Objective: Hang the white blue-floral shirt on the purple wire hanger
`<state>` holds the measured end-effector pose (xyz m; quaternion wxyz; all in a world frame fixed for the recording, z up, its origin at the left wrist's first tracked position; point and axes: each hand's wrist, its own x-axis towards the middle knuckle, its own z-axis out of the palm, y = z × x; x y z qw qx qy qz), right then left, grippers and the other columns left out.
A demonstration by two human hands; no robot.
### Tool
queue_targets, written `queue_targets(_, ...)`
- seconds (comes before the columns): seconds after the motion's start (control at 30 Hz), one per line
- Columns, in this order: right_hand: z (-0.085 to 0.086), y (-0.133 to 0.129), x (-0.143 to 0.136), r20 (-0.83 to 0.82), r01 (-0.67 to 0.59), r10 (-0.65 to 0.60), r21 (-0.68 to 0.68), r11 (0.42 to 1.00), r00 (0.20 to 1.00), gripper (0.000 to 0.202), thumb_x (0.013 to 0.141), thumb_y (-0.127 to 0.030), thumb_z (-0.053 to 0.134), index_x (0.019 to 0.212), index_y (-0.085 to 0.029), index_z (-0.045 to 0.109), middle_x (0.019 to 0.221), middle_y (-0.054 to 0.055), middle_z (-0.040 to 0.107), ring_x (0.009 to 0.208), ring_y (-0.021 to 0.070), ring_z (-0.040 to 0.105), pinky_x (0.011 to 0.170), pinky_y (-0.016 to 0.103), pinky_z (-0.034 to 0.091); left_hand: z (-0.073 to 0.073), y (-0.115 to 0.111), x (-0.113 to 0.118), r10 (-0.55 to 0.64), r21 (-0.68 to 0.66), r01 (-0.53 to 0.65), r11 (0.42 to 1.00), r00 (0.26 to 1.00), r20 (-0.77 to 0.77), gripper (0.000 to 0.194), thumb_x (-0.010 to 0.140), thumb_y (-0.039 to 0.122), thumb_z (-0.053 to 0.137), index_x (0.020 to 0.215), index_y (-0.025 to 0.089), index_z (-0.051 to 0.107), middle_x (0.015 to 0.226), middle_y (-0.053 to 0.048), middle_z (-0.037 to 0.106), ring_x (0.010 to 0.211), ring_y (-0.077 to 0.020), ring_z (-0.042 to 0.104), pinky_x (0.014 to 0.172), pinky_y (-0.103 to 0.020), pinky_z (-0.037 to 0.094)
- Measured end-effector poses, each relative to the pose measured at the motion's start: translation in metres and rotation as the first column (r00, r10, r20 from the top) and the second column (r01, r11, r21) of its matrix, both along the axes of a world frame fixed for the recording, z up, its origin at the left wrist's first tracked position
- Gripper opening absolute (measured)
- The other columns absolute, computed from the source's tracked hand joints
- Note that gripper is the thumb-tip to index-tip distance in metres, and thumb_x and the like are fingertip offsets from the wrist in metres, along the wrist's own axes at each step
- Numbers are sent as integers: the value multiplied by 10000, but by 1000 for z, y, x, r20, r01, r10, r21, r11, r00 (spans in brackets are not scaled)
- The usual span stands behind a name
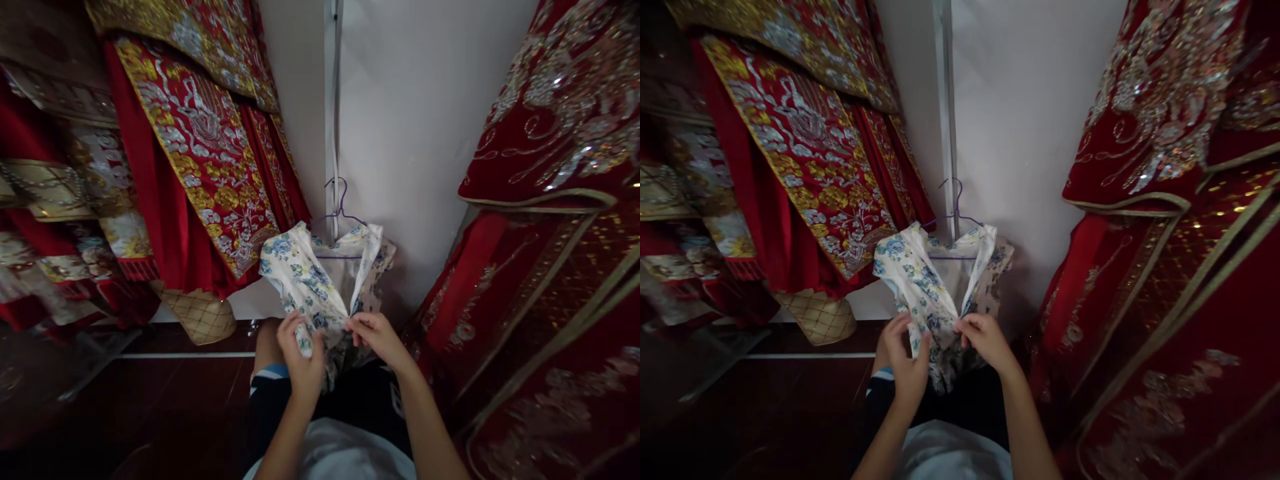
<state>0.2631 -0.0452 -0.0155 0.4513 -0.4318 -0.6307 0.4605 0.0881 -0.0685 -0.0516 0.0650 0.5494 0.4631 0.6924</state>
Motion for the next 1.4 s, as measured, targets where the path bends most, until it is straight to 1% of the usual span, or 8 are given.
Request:
queue_targets(0.13, 3, -2, 0, -14, -91, 90, -54, 994, 996, 284, 797, -415, 615, 731, -156, 712, 513, 14, 634, 411, 91, 440, 441, 223, 294, 8, 14, 28, -344, -295, 273, 916, 911, -226, 124, 826, 151, 550, 944, 189, 552, 855, -24, 608, 817, -175, 593, 759, -285, 460)
queue_targets(0.3, 16, 3, 3, -141, 43, -62, -129, 991, 988, 263, 716, -408, 670, 668, -153, 716, 438, 4, 570, 388, 87, 434, 415, 219, 266, 5, 26, 34, -438, -401, 310, 862, 854, -282, 126, 838, 107, 455, 750, 193, 479, 711, 8, 529, 681, -144, 525, 652, -244, 368)
queue_targets(0.6, 124, 79, -26, -402, 303, -288, -27, 953, 869, 185, 641, -306, 668, 582, -132, 684, 418, -10, 522, 391, 63, 368, 392, 217, 198, 11, 10, 21, -498, -591, 18, 806, 561, -662, 220, 825, 34, 428, 873, 183, 582, 903, -73, 655, 785, -204, 626, 662, -286, 374)
queue_targets(0.73, 139, 87, -42, -463, 359, -315, 7, 933, 828, 177, 683, -294, 609, 617, -139, 665, 419, -19, 524, 385, 66, 380, 403, 208, 237, 21, 12, 16, -578, -636, 0, 772, 416, -702, 222, 823, 55, 465, 950, 156, 617, 960, -113, 680, 819, -251, 653, 664, -314, 404)
queue_targets(0.97, 120, 63, -37, -480, 333, -286, 15, 943, 830, 202, 692, -377, 614, 658, -179, 637, 436, -33, 497, 402, 87, 418, 414, 222, 265, 109, 74, -3, -362, -130, 340, 931, 822, -441, 385, 942, 236, 484, 1324, 204, 523, 980, -65, 689, 801, -189, 630, 790, -310, 464)
queue_targets(1.1, 116, 67, -29, -424, 348, -286, 75, 935, 859, 233, 710, -413, 607, 677, -187, 652, 452, -33, 481, 425, 100, 432, 435, 231, 283, 162, 105, 9, -300, 34, 394, 918, 751, -588, 260, 963, 230, 444, 1125, 182, 641, 1030, -79, 673, 943, -201, 610, 866, -321, 449)
queue_targets(1.23, 102, 85, -27, -346, 387, -308, 189, 902, 886, 276, 715, -450, 590, 691, -187, 670, 475, -37, 467, 465, 104, 407, 461, 233, 279, 180, 110, 20, -214, 81, 344, 935, 734, -645, 182, 950, 223, 476, 912, 155, 641, 882, -72, 646, 855, -194, 586, 800, -299, 448)
queue_targets(1.4, 63, 93, -39, -260, 360, -324, 101, 928, 910, 240, 649, -410, 595, 567, -189, 641, 422, -44, 418, 456, 108, 350, 466, 251, 246, 189, 126, -14, -111, 207, 148, 967, 978, -177, 178, 957, 265, 502, 894, 142, 616, 823, -17, 634, 799, -134, 570, 784, -249, 453)
